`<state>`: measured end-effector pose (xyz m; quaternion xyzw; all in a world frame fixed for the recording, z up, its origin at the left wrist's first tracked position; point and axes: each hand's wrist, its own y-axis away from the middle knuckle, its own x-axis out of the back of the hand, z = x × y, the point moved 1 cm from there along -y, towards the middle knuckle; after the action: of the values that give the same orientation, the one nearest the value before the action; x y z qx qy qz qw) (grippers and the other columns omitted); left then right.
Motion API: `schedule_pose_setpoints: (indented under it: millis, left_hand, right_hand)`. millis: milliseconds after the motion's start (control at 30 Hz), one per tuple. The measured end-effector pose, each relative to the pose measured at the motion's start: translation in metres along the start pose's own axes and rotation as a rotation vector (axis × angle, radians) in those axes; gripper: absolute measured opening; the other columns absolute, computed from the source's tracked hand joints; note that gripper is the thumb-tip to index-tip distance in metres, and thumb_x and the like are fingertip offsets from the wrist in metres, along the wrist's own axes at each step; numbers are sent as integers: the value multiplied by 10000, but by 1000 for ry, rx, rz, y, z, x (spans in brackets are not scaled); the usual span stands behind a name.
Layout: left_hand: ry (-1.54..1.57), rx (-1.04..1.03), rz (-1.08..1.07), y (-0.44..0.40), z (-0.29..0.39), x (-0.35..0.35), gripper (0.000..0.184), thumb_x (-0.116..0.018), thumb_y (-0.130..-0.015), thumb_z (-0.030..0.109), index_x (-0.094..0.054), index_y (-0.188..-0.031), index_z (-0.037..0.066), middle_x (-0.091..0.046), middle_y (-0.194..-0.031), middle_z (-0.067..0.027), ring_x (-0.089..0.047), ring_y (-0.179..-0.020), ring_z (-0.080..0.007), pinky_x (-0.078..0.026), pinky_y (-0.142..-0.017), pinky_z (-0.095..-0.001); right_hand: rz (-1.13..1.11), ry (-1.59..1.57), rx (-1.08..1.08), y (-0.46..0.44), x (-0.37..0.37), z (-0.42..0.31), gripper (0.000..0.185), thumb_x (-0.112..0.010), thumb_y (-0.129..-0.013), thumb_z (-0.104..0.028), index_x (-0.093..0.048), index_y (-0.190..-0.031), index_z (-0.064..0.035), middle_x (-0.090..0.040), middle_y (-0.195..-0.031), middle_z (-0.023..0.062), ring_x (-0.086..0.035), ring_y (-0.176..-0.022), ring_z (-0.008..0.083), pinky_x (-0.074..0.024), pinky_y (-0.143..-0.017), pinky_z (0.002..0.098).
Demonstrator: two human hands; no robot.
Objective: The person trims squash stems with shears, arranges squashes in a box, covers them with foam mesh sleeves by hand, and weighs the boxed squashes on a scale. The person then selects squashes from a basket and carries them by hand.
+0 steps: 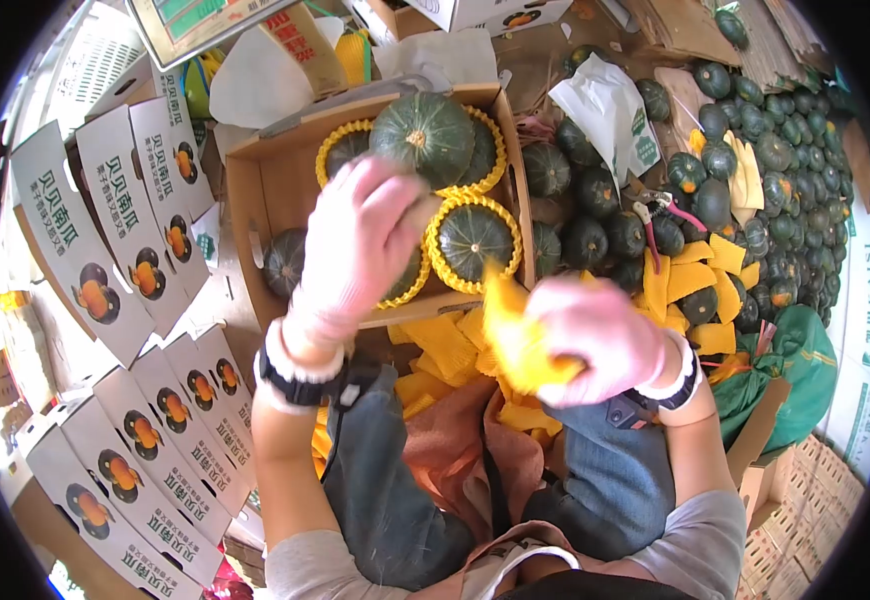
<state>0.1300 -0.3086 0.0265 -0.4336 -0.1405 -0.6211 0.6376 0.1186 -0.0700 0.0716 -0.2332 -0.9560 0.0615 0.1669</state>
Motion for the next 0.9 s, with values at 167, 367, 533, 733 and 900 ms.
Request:
schedule_pose_setpoints:
  millis: [167,367,533,733,900]
  left_hand:
    - [695,77,-213,17,36,7,460,-718,-777,434,-526,-829,19,-484,-742,-126,-480,-631,-287,-412,-581,-353]
    - [940,222,-132,38,25,-3,501,-661,-799,524,-549,-856,38,-497,-765,-83,-506,-657,-252,-411,-593,-327]
    - [979,223,-55,47,31,-6,369,-584,-910,379,-569,-884,12,-537,-800,-100,-551,-710,-256,-437,-644,-316]
    - [991,372,23,59,31,-1,334,-595,-909,340,-565,-831,16,-509,-736,-79,-501,-647,-248,-409,-589,-312]
    - [386,365,-4,46,32,24,212,-718,-791,79,-585,-942,11,-603,-828,-72,-603,-793,-207,-485,-732,-287]
  right_hand:
    - [345,472,-76,-16,-17,10,362,-745,-601,-54,-544,-902,-48,-511,-904,127,-562,-783,331,-482,-647,381]
    - [174,-280,-53,-34,-17,16,621,-852,-639,-359,-560,-1076,-27,-509,-1038,79,-528,-937,225,-442,-781,321]
    - [351,-539,-274,-40,-49,31,625,-871,-620,-359,-524,-1005,-11,-507,-883,44,-506,-807,160,-422,-741,281]
    - [405,-299,-309,-45,-52,30,496,-820,-725,-200,-428,-992,-53,-471,-877,35,-454,-802,91,-437,-750,260]
    - [627,-450,-205,-34,-57,42,398,-645,-824,13,-366,-1100,-55,-477,-978,45,-516,-846,111,-464,-760,246]
